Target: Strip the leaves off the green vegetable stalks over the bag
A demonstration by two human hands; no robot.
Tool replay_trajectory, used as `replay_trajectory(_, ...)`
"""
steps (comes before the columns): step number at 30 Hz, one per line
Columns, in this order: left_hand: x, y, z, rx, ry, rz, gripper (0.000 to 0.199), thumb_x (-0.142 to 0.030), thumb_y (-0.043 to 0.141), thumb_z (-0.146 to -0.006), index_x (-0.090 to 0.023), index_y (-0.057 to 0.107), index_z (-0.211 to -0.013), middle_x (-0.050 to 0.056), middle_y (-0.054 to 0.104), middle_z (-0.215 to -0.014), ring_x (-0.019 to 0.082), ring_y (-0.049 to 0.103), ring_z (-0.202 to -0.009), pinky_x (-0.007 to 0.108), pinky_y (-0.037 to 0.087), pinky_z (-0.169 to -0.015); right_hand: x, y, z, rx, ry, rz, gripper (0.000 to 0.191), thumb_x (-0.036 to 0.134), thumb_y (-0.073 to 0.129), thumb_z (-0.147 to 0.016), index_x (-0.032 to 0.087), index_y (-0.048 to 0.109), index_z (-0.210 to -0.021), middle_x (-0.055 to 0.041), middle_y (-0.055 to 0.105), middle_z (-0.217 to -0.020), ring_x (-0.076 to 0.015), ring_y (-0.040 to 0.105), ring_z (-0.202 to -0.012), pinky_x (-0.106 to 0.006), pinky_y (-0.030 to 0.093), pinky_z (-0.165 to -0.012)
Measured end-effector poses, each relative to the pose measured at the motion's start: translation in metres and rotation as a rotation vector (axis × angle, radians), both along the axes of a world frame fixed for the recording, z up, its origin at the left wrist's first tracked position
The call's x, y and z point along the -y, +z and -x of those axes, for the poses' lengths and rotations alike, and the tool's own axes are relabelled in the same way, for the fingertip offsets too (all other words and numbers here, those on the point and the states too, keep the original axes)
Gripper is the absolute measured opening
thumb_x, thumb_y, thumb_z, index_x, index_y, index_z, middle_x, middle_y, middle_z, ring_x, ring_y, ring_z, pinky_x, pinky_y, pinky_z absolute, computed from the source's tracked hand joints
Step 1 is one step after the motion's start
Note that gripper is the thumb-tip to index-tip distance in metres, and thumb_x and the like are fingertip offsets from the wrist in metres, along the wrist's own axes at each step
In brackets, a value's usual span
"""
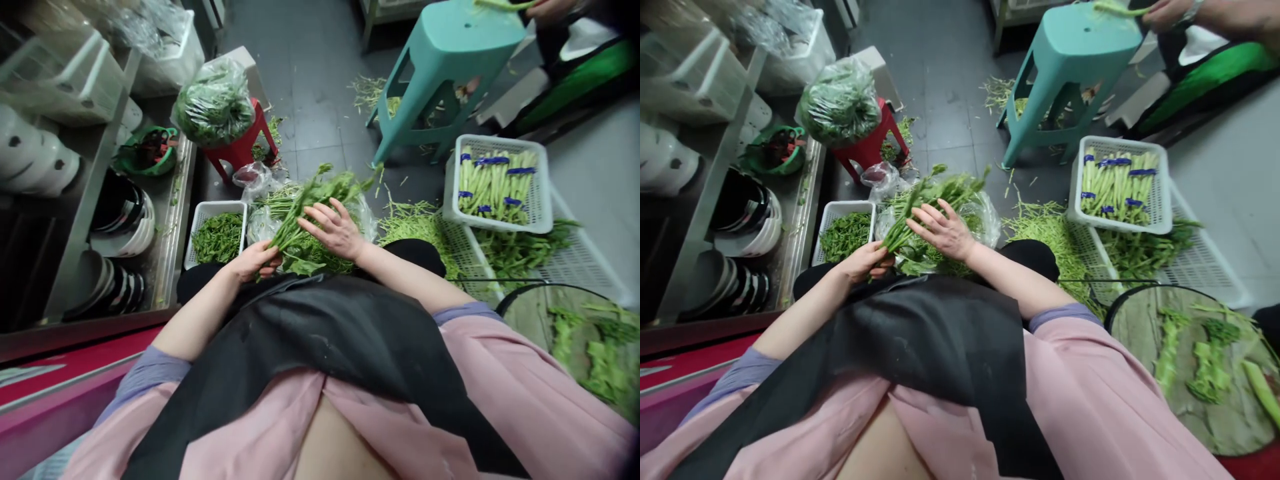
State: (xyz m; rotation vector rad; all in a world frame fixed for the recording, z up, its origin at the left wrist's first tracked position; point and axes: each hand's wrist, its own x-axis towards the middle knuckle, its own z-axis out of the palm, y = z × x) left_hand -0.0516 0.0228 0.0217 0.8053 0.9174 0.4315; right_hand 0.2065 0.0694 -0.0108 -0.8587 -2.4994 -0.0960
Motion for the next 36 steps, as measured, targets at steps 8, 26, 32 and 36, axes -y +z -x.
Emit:
replay_trajectory(8, -0.009, -0.002, 0.022, -0.059, -0.022, -0.072, 0.052, -0.050, 0.080, -0.066, -0.018, 0.042, -0.081, -0.010, 0.041, -0.053, 0.002, 0.032, -0.033, 0.015, 0.021, -0.034, -0.015, 0.019, -0.062, -0.049, -0.291, 0.016, 0.038, 0.022, 0.039, -0.096, 0.029, 0.059, -0.127, -0.0076, 0.063, -0.122, -0.0248, 0.049, -0.120, -0.054, 0.026, -0.112)
replay_trajectory(26, -0.022, 0.015, 0.025, -0.200, -0.106, -0.108, 0.053, -0.046, 0.086, -0.058, -0.016, 0.049, -0.081, -0.008, 0.045, -0.052, 0.004, 0.038, -0.035, 0.017, 0.026, -0.035, -0.036, 0.030, -0.072, 0.110, -0.210, 0.096, 0.034, 0.027, 0.035, -0.097, 0.021, 0.064, -0.112, -0.0124, 0.064, -0.106, -0.0254, 0.052, -0.101, -0.045, 0.035, -0.093)
replay_trajectory(32, -0.026, 0.018, 0.023, -0.214, -0.115, -0.110, 0.054, -0.049, 0.085, -0.058, -0.017, 0.048, -0.080, -0.007, 0.046, -0.054, 0.003, 0.037, -0.035, 0.017, 0.024, -0.035, -0.047, 0.045, -0.079, 0.125, -0.162, 0.367, 0.028, 0.027, 0.045, -0.094, 0.020, 0.071, -0.099, -0.0102, 0.070, -0.106, -0.0245, 0.058, -0.103, -0.048, 0.035, -0.100)
replay_trajectory(36, -0.029, 0.019, 0.021, -0.213, -0.097, -0.116, 0.053, -0.050, 0.084, -0.060, -0.017, 0.046, -0.078, -0.006, 0.047, -0.056, 0.003, 0.037, -0.035, 0.017, 0.022, -0.034, -0.056, 0.041, -0.091, 0.016, -0.047, 0.988, 0.026, 0.032, 0.051, -0.091, 0.019, 0.074, -0.094, -0.0053, 0.072, -0.081, -0.0168, 0.063, -0.074, -0.034, 0.048, -0.077)
